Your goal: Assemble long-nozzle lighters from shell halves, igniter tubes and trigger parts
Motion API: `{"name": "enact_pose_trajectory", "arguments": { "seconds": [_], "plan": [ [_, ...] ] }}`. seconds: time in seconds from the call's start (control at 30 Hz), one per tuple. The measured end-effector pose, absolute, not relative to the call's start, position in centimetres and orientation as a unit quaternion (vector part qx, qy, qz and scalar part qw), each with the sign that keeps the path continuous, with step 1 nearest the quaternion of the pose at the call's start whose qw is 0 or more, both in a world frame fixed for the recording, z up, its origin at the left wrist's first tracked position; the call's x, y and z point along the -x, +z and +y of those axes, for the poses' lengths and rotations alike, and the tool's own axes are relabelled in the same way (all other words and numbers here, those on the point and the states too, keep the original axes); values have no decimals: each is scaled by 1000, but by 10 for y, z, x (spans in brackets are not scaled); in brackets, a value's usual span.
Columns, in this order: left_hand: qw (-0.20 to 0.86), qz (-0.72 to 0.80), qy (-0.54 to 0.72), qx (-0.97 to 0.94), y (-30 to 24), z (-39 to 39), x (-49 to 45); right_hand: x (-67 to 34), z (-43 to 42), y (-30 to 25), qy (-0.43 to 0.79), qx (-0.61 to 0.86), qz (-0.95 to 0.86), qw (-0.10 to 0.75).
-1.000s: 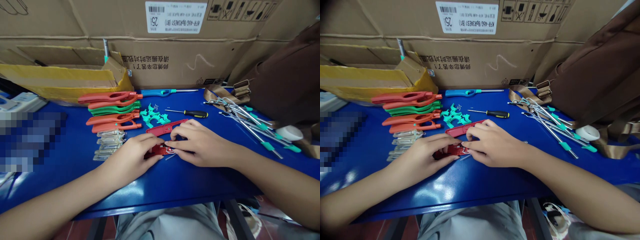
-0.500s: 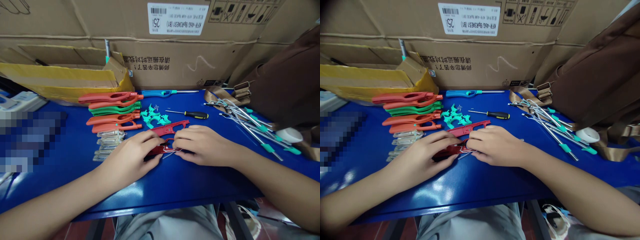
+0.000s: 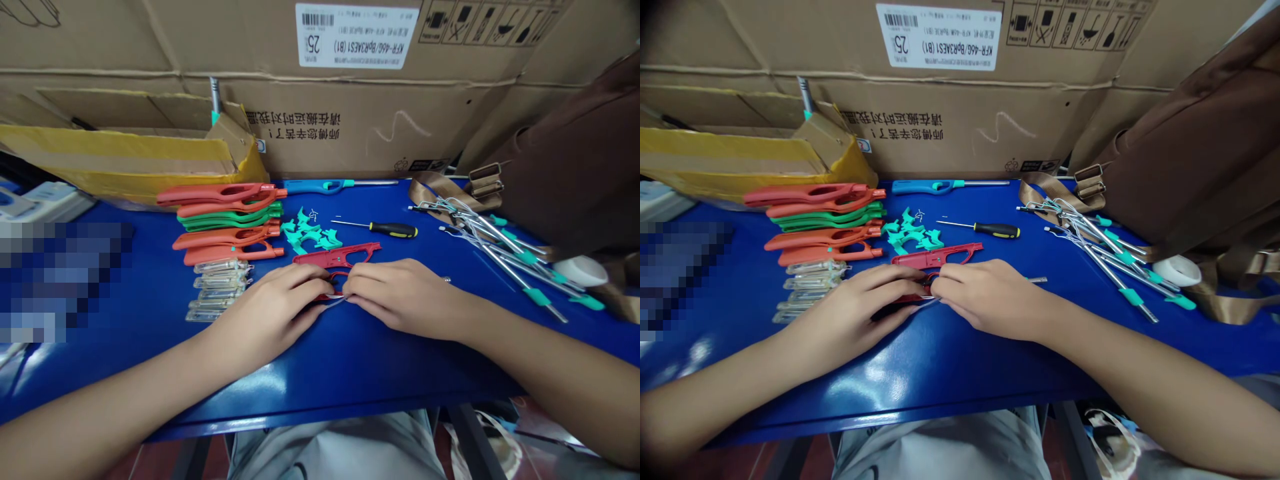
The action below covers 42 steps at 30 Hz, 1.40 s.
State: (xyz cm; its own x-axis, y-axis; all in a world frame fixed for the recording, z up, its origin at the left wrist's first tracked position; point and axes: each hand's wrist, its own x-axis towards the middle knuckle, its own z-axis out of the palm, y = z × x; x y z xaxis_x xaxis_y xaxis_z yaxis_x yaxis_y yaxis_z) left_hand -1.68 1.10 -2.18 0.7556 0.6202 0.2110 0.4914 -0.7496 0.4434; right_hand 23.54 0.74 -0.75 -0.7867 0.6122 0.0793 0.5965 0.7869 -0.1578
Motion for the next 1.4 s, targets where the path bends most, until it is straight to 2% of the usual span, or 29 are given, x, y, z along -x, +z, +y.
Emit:
{"name": "enact_pose_trajectory", "arguments": {
  "seconds": [0.3, 0.5, 0.73, 0.8, 0.97, 1.17, 1.4],
  "plan": [
    [169, 296, 186, -922, -22, 11, 18, -233, 4, -7, 56, 308, -949, 49],
    [165, 318, 177, -917, -21, 12, 18, -235, 7, -7, 150, 310, -931, 124],
    [176, 317, 188, -913, -21, 11, 18, -231, 6, -12, 44, 288, -954, 77],
    [176, 319, 185, -913, -21, 11, 19, -232, 6, -12, 80, 295, -948, 94],
    [170, 326, 177, -913, -18, 11, 20, -234, 9, -7, 263, 314, -896, 171],
    [168, 331, 167, -913, -15, 11, 22, -234, 12, -3, 369, 398, -814, 205],
    [153, 331, 159, -917, -15, 11, 22, -234, 9, 1, 306, 381, -857, 162]
  ]
}}
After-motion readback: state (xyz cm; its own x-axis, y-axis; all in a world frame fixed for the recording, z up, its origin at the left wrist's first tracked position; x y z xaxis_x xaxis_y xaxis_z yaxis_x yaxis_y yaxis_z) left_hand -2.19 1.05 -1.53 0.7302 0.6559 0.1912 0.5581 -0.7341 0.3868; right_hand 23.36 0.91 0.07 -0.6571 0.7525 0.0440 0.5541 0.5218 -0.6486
